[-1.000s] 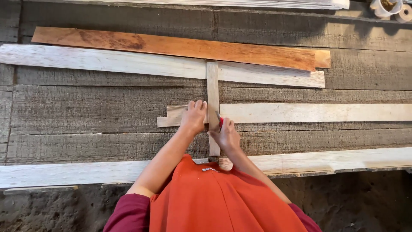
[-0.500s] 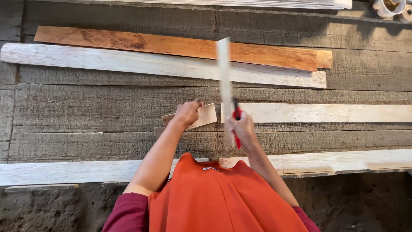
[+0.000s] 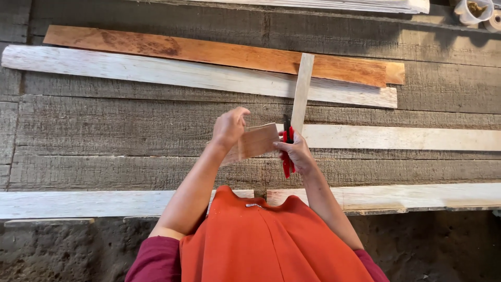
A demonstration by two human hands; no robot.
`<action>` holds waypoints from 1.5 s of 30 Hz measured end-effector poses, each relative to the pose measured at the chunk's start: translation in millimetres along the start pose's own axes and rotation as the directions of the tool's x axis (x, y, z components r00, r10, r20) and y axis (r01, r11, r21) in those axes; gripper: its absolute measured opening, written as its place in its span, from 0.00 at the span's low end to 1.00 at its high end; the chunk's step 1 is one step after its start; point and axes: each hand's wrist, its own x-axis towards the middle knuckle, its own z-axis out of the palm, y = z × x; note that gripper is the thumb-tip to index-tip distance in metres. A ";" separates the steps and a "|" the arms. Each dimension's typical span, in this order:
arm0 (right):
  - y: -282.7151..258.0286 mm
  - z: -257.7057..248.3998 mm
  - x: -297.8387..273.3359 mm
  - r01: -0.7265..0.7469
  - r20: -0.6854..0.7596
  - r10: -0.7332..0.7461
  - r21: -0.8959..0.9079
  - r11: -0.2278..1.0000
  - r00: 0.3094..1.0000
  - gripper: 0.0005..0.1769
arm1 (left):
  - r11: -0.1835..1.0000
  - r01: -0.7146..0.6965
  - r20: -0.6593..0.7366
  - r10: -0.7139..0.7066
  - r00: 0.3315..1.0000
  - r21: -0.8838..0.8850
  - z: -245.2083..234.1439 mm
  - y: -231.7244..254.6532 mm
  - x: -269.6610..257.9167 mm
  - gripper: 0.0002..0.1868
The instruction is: Cutting and fitting thin wood strips using a utility knife to create a patterned surface on a wooden floor
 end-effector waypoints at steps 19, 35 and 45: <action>24.5 6.5 -5.2 -0.016 -0.025 0.019 0.138 0.990 1.000 0.25 | 0.976 -0.165 -0.384 0.099 0.918 -0.143 -8.4 48.6 -56.1 0.31; 6.8 7.4 -18.0 -0.004 -0.027 0.005 0.028 1.000 1.000 0.20 | 0.871 -0.310 0.075 0.306 0.949 0.381 59.2 1.1 -42.9 0.17; 8.0 16.8 -6.2 0.040 -0.166 -0.010 0.174 0.984 0.986 0.20 | 0.815 -0.446 -0.168 0.531 0.831 0.371 56.6 7.3 -56.4 0.11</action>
